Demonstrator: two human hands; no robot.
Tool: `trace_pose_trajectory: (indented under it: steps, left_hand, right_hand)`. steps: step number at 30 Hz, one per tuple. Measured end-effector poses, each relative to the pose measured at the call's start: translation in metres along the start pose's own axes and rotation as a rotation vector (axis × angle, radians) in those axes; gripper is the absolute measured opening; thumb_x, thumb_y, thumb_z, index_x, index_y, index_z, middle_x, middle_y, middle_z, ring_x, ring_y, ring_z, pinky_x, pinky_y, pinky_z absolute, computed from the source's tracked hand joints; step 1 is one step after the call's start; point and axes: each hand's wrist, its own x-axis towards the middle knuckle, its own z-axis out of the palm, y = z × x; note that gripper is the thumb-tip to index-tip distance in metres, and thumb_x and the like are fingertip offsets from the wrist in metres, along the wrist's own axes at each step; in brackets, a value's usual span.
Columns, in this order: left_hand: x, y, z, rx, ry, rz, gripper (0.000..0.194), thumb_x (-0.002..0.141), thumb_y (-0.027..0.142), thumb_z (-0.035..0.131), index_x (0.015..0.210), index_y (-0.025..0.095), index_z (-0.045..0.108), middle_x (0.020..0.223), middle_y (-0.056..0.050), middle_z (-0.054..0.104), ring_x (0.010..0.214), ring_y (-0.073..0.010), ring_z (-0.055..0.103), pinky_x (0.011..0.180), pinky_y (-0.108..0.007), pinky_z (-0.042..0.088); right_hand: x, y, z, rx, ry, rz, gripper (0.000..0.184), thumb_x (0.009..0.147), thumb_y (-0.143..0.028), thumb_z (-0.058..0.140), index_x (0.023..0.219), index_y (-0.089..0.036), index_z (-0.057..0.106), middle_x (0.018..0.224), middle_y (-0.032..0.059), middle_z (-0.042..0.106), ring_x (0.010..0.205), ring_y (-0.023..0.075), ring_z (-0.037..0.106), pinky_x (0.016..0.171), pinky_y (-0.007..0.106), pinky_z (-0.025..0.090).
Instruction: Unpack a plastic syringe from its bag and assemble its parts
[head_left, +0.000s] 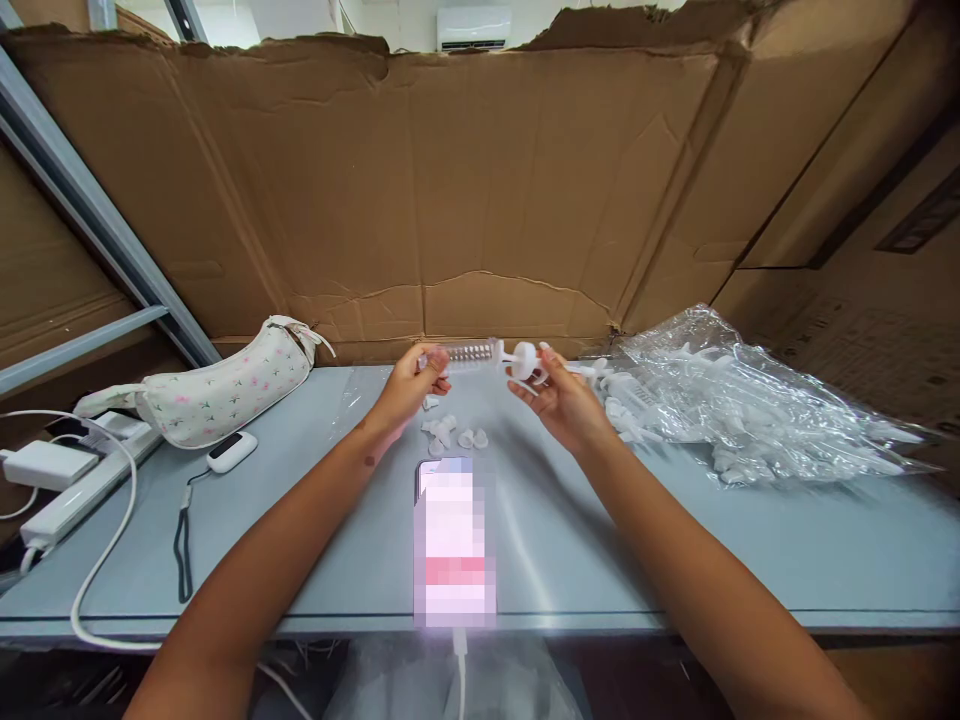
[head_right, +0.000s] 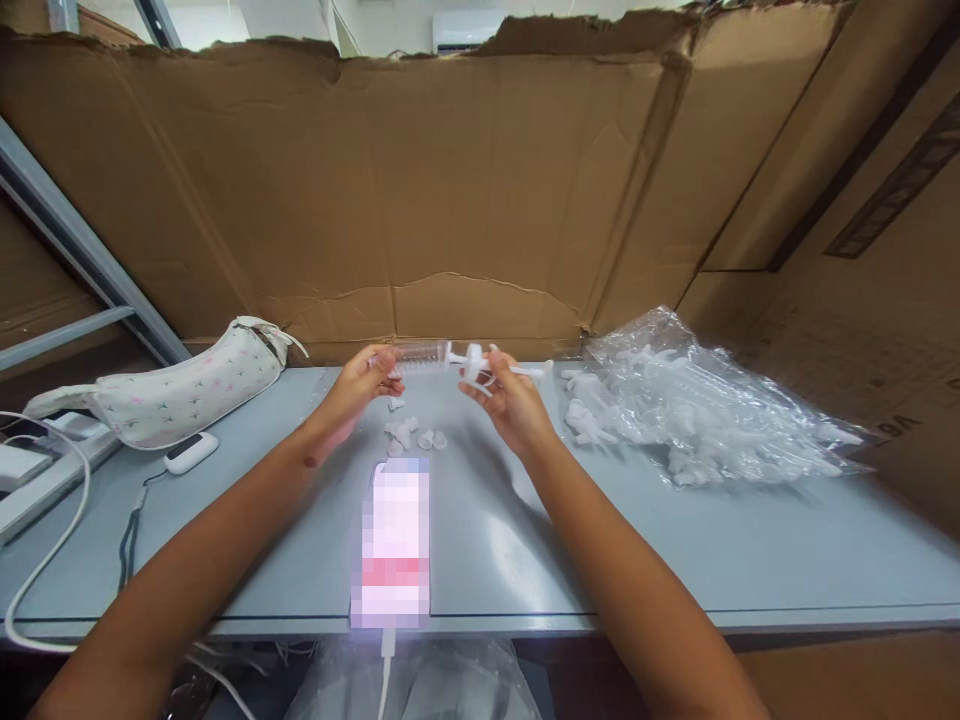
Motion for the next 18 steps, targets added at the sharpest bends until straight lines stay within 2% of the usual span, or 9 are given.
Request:
trace_pose_trajectory:
  steps: [3,5,7,10,14,18]
  left_hand:
    - [0.012,-0.001,-0.011,0.05,0.094,-0.045,0.031,0.091,0.041,0.047,0.107,0.015,0.055,0.08,-0.003,0.059,0.066,-0.0108,0.058,0.068,-0.026,0.05]
    - [0.022,-0.005,-0.02,0.268,0.148,0.01,0.034,0.086,0.036,0.056,0.115,0.018,0.054,0.087,-0.003,0.061,0.069,-0.0121,0.058,0.068,-0.027,0.049]
    - [0.033,-0.011,-0.027,0.583,0.166,0.085,0.043,0.082,0.033,0.061,0.121,0.02,0.053,0.093,-0.004,0.062,0.075,-0.0149,0.059,0.072,-0.029,0.048]
    - [0.049,-0.021,-0.029,0.911,0.15,0.14,0.043,0.08,0.031,0.062,0.122,0.022,0.054,0.107,-0.007,0.06,0.09,-0.0204,0.06,0.082,-0.033,0.047]
    - [0.069,-0.032,-0.022,1.002,0.147,0.093,0.051,0.077,0.021,0.063,0.126,0.026,0.05,0.112,-0.009,0.059,0.105,-0.027,0.058,0.089,-0.039,0.045]
    - [0.086,-0.041,-0.017,1.037,0.167,0.053,0.049,0.079,0.018,0.059,0.127,0.021,0.048,0.113,-0.014,0.058,0.107,-0.0286,0.058,0.09,-0.04,0.044]
  right_hand:
    - [0.015,-0.008,-0.018,-0.092,0.11,-0.142,0.03,0.065,-0.047,0.077,0.079,-0.027,0.06,0.081,-0.0041,0.063,0.075,0.0121,0.061,0.068,0.027,0.056]
    - [0.029,-0.009,-0.031,-0.315,0.151,-0.228,0.034,0.065,-0.053,0.073,0.077,-0.025,0.058,0.079,-0.003,0.062,0.073,0.0126,0.06,0.067,0.028,0.054]
    - [0.044,-0.002,-0.042,-0.608,0.161,-0.25,0.04,0.066,-0.059,0.067,0.077,-0.022,0.057,0.076,-0.0009,0.062,0.071,0.0139,0.059,0.065,0.029,0.052]
    - [0.066,0.018,-0.049,-0.843,0.152,-0.223,0.035,0.063,-0.051,0.07,0.073,-0.019,0.059,0.067,0.001,0.061,0.064,0.0161,0.056,0.064,0.032,0.049]
    - [0.089,0.049,-0.045,-1.065,0.175,-0.22,0.015,0.064,-0.032,0.069,0.068,-0.021,0.059,0.063,0.0013,0.058,0.066,0.0182,0.055,0.072,0.034,0.045]
    - [0.106,0.07,-0.036,-1.26,0.164,-0.189,0.004,0.07,-0.025,0.063,0.07,-0.021,0.062,0.066,0.0042,0.06,0.074,0.021,0.058,0.075,0.033,0.044]
